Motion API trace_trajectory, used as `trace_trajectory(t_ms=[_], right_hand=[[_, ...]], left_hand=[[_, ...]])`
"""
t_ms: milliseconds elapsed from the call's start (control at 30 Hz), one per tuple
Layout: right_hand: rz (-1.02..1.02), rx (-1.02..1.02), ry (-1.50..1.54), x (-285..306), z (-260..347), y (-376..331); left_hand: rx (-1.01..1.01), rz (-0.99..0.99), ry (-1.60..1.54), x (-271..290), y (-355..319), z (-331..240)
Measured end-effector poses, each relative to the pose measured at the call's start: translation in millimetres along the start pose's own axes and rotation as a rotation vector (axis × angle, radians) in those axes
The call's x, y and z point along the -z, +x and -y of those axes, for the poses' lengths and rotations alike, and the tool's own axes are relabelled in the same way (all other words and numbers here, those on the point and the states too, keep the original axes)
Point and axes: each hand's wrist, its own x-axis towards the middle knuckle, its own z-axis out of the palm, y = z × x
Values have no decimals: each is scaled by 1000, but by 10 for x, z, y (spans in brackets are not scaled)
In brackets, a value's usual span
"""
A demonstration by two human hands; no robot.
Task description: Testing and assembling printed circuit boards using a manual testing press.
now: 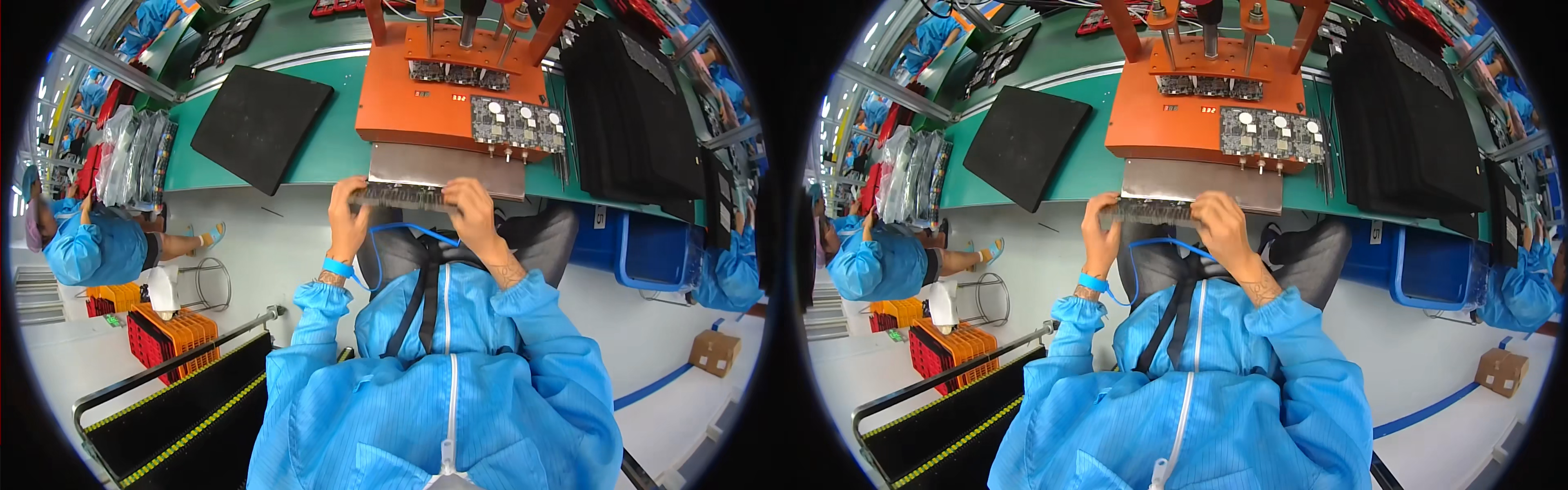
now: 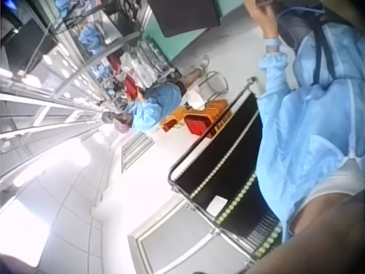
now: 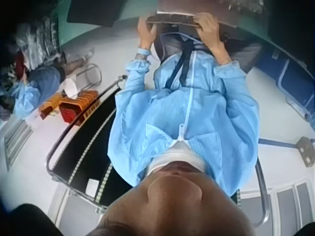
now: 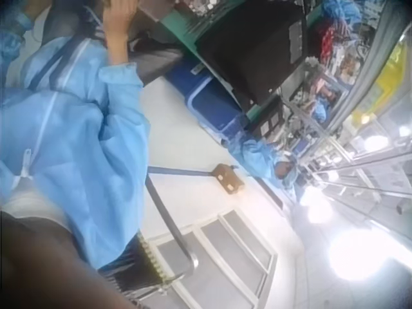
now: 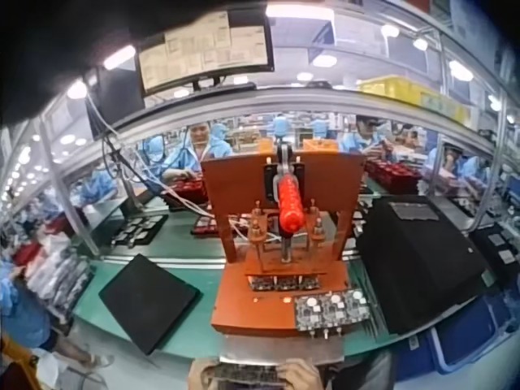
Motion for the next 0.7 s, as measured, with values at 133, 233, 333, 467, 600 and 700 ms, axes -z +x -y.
trace_trajectory(t_ms=[133, 233, 333, 467, 600, 700], right_hand=[[165, 377, -208, 117, 70, -19], [56, 106, 9, 227, 165, 37], [-130, -430, 406, 300, 392, -154], [-451, -1054, 1311, 662, 798, -360], [-243, -1068, 1122, 1335, 833, -676], [-164, -982, 464, 1753, 974, -606]], left_hand=[[-137, 150, 236, 160, -10, -67], [62, -89, 149, 12, 2, -429], [345, 4, -510, -321, -81, -1058], [447, 255, -584, -566, -32, -1638], [630, 809, -824, -783, 261, -1803], [429, 824, -550, -1135, 307, -1891]])
